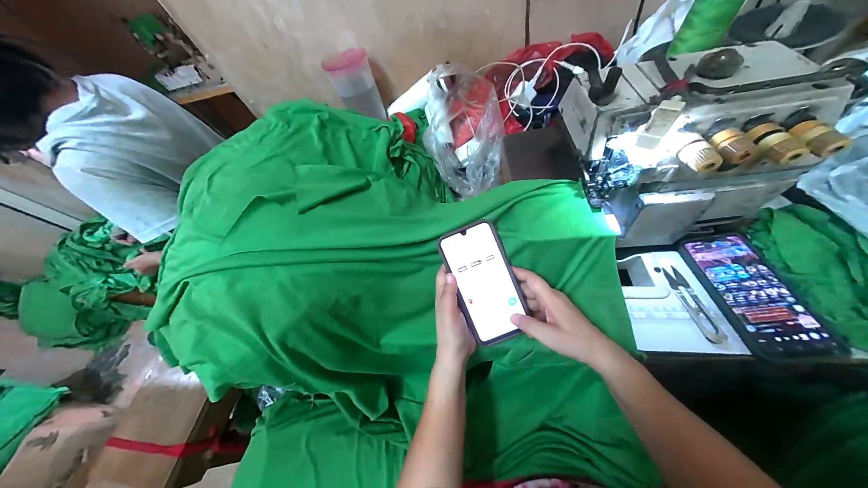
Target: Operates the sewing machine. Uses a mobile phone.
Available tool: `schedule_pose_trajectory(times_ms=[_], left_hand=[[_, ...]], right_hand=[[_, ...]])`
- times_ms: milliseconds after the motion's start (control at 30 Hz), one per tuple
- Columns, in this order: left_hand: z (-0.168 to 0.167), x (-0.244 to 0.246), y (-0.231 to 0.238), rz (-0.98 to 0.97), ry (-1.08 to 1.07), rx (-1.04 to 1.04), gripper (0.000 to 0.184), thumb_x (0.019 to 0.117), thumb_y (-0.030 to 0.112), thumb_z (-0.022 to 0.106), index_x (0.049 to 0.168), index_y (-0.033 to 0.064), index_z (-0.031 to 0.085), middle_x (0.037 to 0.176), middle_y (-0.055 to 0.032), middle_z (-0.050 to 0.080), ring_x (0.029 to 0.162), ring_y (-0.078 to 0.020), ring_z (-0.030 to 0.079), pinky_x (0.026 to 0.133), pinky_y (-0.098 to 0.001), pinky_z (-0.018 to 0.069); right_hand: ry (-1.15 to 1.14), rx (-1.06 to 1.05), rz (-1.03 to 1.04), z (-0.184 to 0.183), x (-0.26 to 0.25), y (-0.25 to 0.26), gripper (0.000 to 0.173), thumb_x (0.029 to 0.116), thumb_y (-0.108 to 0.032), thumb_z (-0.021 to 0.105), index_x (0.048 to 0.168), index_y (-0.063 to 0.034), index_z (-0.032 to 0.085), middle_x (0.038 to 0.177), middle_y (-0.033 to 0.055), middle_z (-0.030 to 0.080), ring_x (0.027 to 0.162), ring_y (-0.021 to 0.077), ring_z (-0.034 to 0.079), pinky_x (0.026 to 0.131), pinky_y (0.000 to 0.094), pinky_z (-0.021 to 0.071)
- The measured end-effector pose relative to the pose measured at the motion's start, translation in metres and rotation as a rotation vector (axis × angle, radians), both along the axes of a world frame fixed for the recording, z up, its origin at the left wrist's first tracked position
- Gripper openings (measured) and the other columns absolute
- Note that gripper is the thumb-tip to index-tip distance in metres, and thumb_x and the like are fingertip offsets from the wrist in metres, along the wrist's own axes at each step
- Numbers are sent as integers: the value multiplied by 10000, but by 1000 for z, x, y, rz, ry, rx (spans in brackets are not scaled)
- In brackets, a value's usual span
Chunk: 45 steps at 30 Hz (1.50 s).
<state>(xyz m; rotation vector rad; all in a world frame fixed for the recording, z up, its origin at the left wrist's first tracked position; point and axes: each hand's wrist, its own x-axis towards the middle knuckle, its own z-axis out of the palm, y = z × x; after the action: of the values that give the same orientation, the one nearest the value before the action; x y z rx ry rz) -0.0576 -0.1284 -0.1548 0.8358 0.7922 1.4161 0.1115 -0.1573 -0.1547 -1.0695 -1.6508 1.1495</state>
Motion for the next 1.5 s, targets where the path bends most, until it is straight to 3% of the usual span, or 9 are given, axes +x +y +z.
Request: schedule_pose_trajectory(times_ms=[233,600,733,800,867,1000,1133,1333,1500], left_hand=[[-1,-1,0,-19,-20,3,463,1074,264,250,1471,30,295,1157,-95,672,1000,-151,714,876,-352,614],[-3,-2,0,-34,-36,10,459,1072,292,292,1459,47,325,1168,-91,672,1010,-161,712,881,-366,613],[-1,-1,0,-29,-35,3,442,1081,262,257,1457,44,334,1149,-87,682,1001,-153,718,876,-357,616],[-1,-1,0,-29,-36,5,443,1080,261,257,1459,43,328,1146,-87,680,1000,-155,717,878,-359,615],[-1,-1,0,-29,-39,7,434,1075,265,267,1444,46,337,1132,-81,686,987,-155,721,868,-357,619],[-3,-1,1,-38,-58,22,440,1080,276,273,1449,48,349,1140,-86,684,995,-158,718,870,-357,615],[-4,-1,1,-42,-58,30,445,1079,282,284,1454,47,333,1147,-82,679,1002,-149,714,877,-346,611],[-4,-2,1,-34,-46,29,458,1072,289,298,1456,40,325,1154,-79,671,1003,-132,706,878,-328,605],[-4,-2,1,-38,-48,26,444,1083,290,284,1450,47,341,1149,-76,681,1001,-143,713,881,-343,609]], right_hand=[[-22,1,-12,0,1,-1,690,921,-148,602,1523,45,327,1257,93,681,1036,74,701,800,231,604],[-164,172,-101,-3,7,-10,647,956,-210,592,1519,37,393,1204,124,668,909,81,675,676,205,568],[-192,227,-153,-3,5,-12,629,956,-204,590,1511,36,413,1292,164,628,945,98,670,682,208,565],[-253,320,-209,-2,5,-11,570,974,-218,574,1477,31,469,1308,186,615,986,114,667,735,216,570],[-333,425,-258,3,5,-8,479,1016,-236,533,1426,12,543,1233,177,642,966,128,664,760,228,573],[-546,545,-352,22,-2,3,416,1049,-237,423,1354,-77,657,926,101,685,747,198,636,640,347,545],[-679,596,-361,43,-17,16,407,1018,-185,445,1340,-117,685,949,123,744,807,296,727,639,448,581],[-767,595,-355,49,-27,27,407,1006,-171,470,1351,-123,680,918,119,741,780,308,723,597,453,566],[-701,609,-380,44,-21,21,399,1008,-169,459,1327,-120,694,920,118,745,759,292,721,604,444,574]])
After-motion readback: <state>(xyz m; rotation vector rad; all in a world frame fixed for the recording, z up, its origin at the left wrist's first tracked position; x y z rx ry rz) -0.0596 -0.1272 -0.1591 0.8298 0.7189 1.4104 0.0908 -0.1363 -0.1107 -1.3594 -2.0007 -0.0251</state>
